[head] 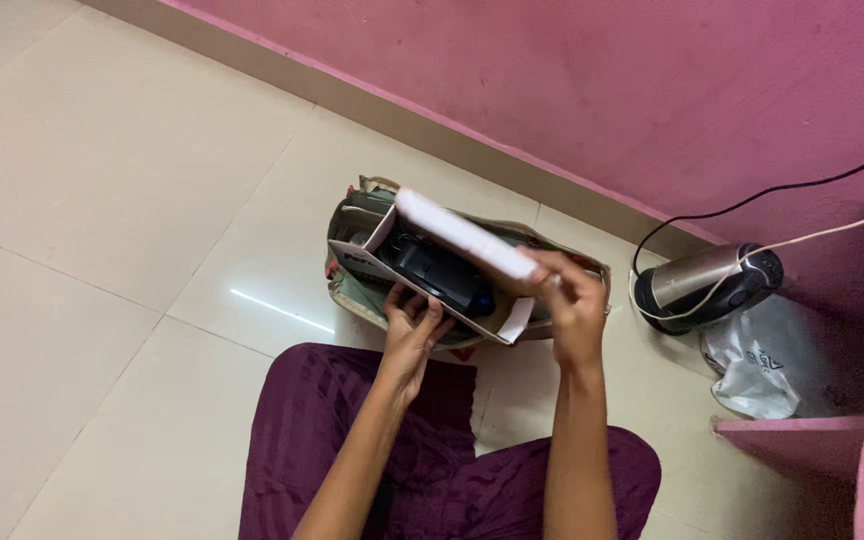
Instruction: The person unplugs a portable DVD player, wraps it in bubble wrap, and places it into its cardboard box. They add the remote, cables, and a disc to the box, close it, and put the box into a tote bag on the floor.
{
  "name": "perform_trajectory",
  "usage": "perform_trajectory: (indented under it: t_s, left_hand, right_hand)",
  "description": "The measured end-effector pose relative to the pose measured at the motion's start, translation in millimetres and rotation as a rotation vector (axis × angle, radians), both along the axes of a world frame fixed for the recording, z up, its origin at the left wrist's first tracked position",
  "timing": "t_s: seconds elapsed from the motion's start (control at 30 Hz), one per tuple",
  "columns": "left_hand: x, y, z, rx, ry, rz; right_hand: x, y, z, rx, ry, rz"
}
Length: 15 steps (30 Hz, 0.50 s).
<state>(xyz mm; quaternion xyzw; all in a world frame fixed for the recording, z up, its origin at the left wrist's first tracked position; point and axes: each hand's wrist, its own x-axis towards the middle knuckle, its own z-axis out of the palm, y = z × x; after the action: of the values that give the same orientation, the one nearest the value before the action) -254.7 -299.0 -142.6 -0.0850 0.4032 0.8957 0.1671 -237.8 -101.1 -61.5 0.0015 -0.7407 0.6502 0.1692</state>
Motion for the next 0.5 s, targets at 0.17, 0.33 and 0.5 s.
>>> perform_trajectory:
  t_s: [0.17, 0.33, 0.5]
  left_hand:
    - [0.4, 8.8, -3.9, -0.253, 0.082, 0.104]
    - [-1.6, -21.0, 0.8, -0.712, 0.524, 0.525]
    - [-37.3, -72.7, 19.1, -0.653, 0.783, 0.196]
  right_hand:
    - [16.5, -27.4, -7.3, 0.574, 0.232, -0.012]
    - [24.7, -40.5, -15.6, 0.484, 0.158, -0.098]
    - [21.2, -40.7, -21.2, 0.555, 0.163, -0.108]
